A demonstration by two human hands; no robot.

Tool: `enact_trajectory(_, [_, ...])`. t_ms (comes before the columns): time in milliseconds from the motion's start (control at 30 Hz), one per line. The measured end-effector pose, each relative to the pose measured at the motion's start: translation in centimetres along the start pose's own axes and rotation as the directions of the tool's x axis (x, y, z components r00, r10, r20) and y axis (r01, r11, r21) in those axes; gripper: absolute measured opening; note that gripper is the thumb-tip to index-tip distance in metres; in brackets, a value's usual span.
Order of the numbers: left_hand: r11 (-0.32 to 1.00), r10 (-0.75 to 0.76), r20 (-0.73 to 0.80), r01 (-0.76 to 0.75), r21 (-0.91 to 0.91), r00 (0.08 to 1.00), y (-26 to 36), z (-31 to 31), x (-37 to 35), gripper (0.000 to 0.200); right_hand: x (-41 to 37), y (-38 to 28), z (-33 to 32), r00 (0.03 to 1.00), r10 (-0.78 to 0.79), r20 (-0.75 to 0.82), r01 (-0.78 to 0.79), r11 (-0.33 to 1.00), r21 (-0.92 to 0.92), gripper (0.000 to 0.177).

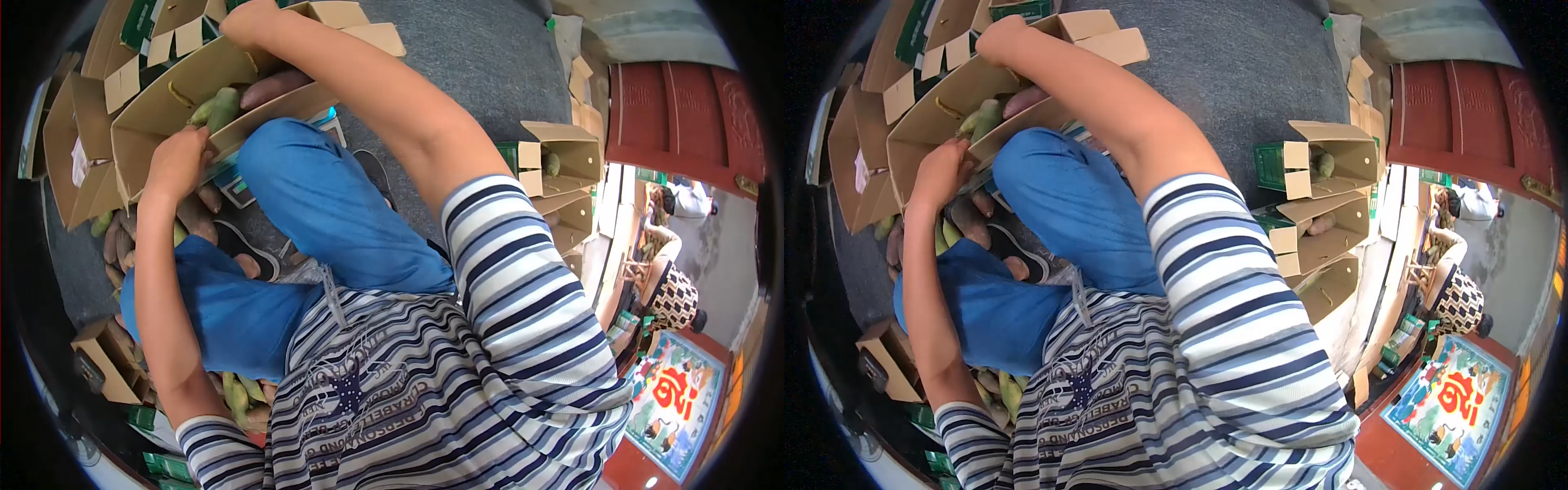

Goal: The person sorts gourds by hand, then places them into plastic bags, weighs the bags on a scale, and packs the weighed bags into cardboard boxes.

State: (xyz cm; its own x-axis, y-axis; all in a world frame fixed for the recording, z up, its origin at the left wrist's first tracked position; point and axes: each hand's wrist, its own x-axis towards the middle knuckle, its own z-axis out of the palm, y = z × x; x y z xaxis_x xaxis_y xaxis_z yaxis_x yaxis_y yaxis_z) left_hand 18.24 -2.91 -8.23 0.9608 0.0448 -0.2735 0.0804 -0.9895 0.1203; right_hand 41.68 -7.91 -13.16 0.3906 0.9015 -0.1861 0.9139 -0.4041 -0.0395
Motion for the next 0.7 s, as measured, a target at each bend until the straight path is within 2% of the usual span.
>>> enact_trajectory(133, [1.000,0.012,-0.011,-0.012,-0.021,1.000,0.1,-0.4,0.5,0.017,0.7,1.1,-0.1,0.999,-0.021,0.042,0.024,0.997,-0.073,0.031])
enact_trajectory(333, [0.998,0.060,0.034,-0.061,0.033,0.998,0.6,-1.5,2.0,0.015,-1.0,3.4,0.3,0.994,-0.107,0.023,0.106,0.994,0.020,0.034])
enact_trajectory(400, [0.995,0.094,0.041,-0.095,0.031,0.995,2.0,-2.5,2.5,0.014,-2.8,5.5,0.0,0.990,-0.137,-0.016,0.137,0.991,-0.006,0.030])
enact_trajectory(433, [0.992,0.116,0.045,-0.118,0.040,0.992,3.0,-3.1,3.1,0.013,-4.4,6.9,-0.6,0.988,-0.148,-0.036,0.147,0.989,-0.022,0.029])
enact_trajectory(500, [0.986,0.161,0.050,-0.163,0.046,0.986,5.6,-4.2,4.4,0.012,-8.5,10.0,-1.8,0.985,-0.132,-0.109,0.137,0.989,0.047,0.020])
enact_trajectory(567, [0.965,0.249,0.039,-0.251,0.079,0.968,9.0,-5.1,5.7,0.010,-12.0,13.0,-2.5,0.975,-0.113,-0.194,0.143,0.978,0.151,0.021])
enact_trajectory(600, [0.952,0.286,0.054,-0.290,0.092,0.957,11.0,-5.1,7.0,0.011,-14.7,14.0,-3.9,0.993,-0.034,-0.115,0.053,0.983,0.174,0.021])
enact_trajectory(633, [0.939,0.320,0.066,-0.326,0.108,0.945,13.0,-5.1,8.2,0.012,-16.4,16.6,-3.3,0.976,-0.074,-0.203,0.100,0.987,0.124,0.022])
enact_trajectory(700, [0.899,0.436,-0.034,-0.435,0.046,0.899,17.6,-4.2,10.7,0.011,-20.2,20.6,-3.2,0.989,-0.017,-0.148,0.015,1.000,-0.014,0.020])
